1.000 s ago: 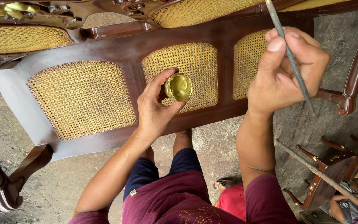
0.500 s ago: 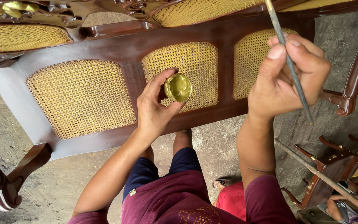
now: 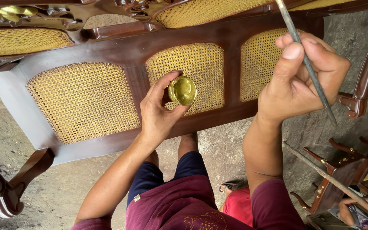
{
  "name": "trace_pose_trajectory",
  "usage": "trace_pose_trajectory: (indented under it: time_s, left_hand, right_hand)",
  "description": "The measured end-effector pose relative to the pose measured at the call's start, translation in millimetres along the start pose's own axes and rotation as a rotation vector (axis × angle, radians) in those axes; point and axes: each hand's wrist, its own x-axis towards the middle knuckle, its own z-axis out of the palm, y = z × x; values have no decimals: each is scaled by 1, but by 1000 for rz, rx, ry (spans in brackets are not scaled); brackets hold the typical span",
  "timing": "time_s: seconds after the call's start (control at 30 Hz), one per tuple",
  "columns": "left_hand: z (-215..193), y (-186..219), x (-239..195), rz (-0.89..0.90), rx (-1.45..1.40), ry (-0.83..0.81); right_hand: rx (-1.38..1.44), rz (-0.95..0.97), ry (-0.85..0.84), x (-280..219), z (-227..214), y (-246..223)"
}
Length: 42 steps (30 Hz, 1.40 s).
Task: The person uses a paintbrush to apply gold paint to the carved details on a wooden bench with woven seats. They repeatedly dip the brush into a small container and carefully paint the ornate carvings on the bench's frame.
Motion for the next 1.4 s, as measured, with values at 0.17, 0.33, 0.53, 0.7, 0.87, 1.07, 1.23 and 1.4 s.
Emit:
trace_pose_trajectory:
  time_s: [0.17, 0.33, 0.53, 0.7, 0.87, 1.07, 1.23, 1.4]
  left_hand:
    - [-1, 0, 0, -17, 18, 15]
    - [-1, 1, 0, -27, 18, 11]
    - [-2, 2, 1, -32, 17, 14]
    - [-2, 2, 1, -35, 37, 16]
    - [-1, 0, 0, -17, 13, 19]
    - [-1, 0, -1, -15, 29, 6]
    - [-2, 1, -2, -36, 23, 13]
    - [-1, 0, -2, -24, 19, 12]
  right_hand:
    - [18, 13, -1, 2, 2, 2]
    - [8, 9, 20, -1, 3, 0]
    - [-11, 6, 39, 0, 4, 2]
    - [-43, 9, 45, -3, 5, 1]
    - [-65, -27, 62, -4, 4, -3]
    - [-94, -67, 66, -6, 6, -1]
    - [-126, -74, 70, -11, 6, -6]
    - [-138, -55, 45, -12, 10, -6]
